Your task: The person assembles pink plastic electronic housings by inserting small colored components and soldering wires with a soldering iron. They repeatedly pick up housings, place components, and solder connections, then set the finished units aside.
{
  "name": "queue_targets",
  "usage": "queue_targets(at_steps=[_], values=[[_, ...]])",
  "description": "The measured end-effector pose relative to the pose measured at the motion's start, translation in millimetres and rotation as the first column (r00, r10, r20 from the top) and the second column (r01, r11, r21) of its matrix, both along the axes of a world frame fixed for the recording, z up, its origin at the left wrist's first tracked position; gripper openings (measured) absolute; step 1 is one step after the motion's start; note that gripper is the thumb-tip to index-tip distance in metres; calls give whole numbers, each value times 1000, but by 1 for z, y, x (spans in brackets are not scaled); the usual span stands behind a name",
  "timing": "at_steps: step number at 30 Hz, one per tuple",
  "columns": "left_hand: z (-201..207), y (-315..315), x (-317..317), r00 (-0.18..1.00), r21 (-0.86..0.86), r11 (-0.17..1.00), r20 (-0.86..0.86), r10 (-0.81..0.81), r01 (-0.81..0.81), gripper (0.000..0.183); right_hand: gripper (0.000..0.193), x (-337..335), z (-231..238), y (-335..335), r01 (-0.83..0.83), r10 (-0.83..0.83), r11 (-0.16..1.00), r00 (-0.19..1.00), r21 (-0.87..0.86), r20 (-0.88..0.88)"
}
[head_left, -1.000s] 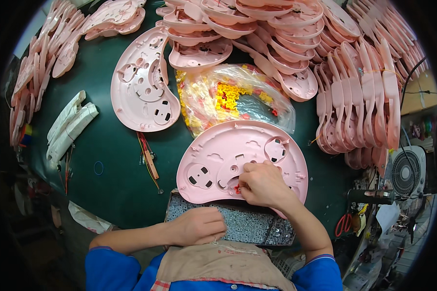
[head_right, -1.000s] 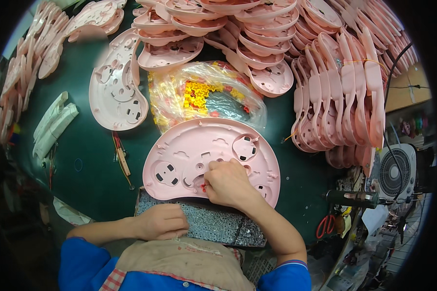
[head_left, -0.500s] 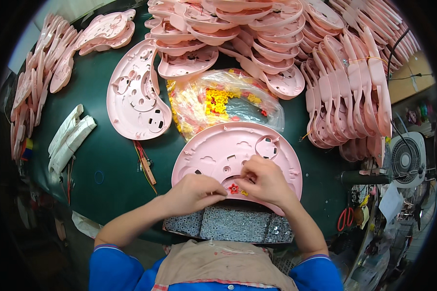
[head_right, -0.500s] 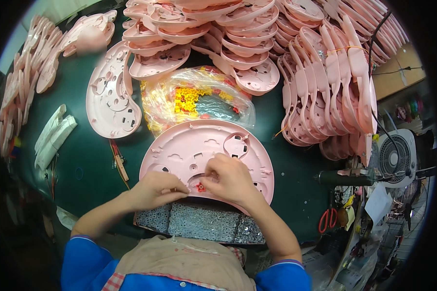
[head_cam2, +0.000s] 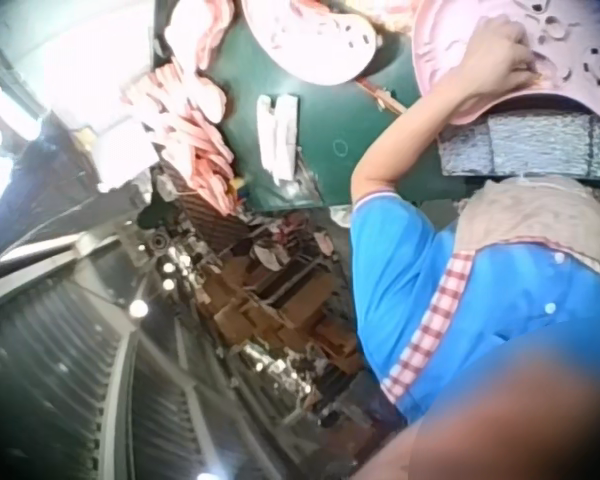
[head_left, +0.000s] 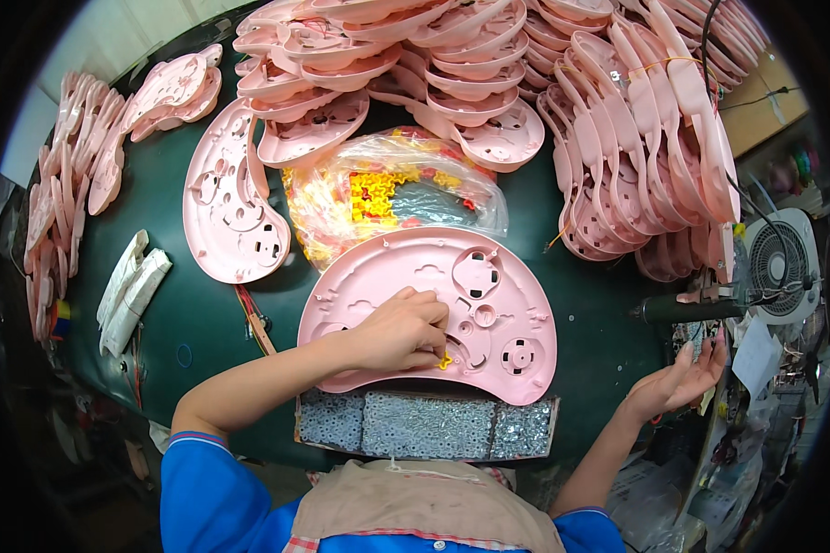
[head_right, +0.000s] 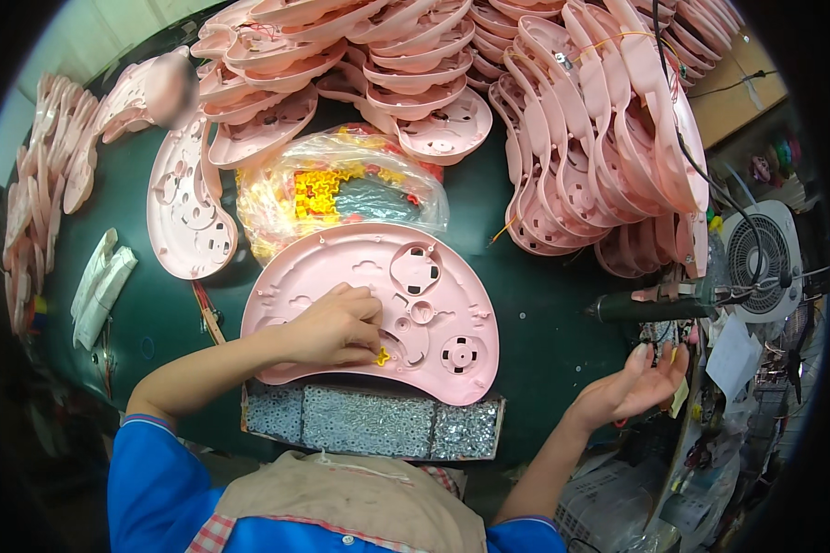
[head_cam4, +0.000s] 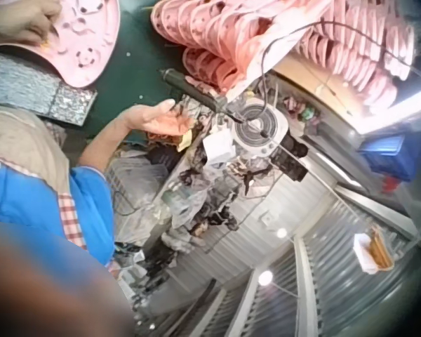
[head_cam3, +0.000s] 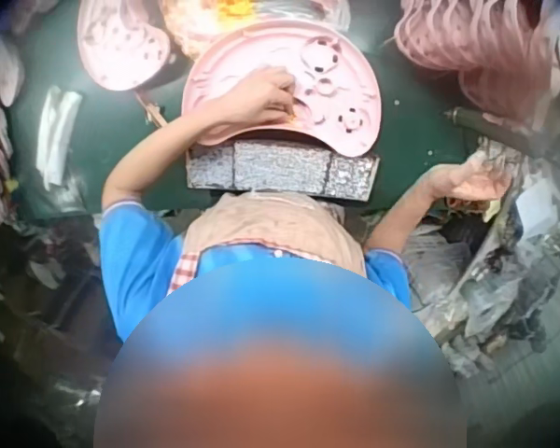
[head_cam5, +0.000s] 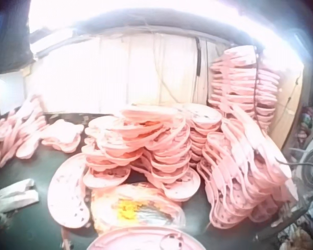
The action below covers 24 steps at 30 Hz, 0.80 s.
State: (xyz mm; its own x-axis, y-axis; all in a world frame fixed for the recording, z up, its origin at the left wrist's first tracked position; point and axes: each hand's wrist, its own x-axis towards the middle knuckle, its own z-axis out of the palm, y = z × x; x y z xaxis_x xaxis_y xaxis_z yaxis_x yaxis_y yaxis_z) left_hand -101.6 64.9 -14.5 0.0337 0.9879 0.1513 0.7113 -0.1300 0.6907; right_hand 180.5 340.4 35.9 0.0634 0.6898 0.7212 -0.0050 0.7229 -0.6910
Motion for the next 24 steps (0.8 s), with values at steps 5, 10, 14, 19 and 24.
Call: queue_targets(at_steps=[5, 10, 14, 19, 24], values=[[4, 2, 1, 1000, -38, 999, -6, 1, -1, 11, 59, 11, -24, 54, -342, 355, 873, 935, -348, -29], [8, 5, 5, 998, -96, 994, -45, 39, -44, 9, 54, 29, -40, 55, -323, 394, 891, 900, -319, 189], [15, 11, 11, 993, -157, 984, -102, 67, -83, 7, 46, 23, -22, 20, -469, 483, 874, 865, -124, 135], [14, 14, 17, 977, -156, 980, -193, 93, -124, 6, 47, 22, 9, -14, -860, 798, 379, 491, -342, -350], [14, 13, 12, 985, -171, 981, -161, 59, -87, 8, 43, 15, 32, -37, -909, 905, -29, 152, -415, -397]])
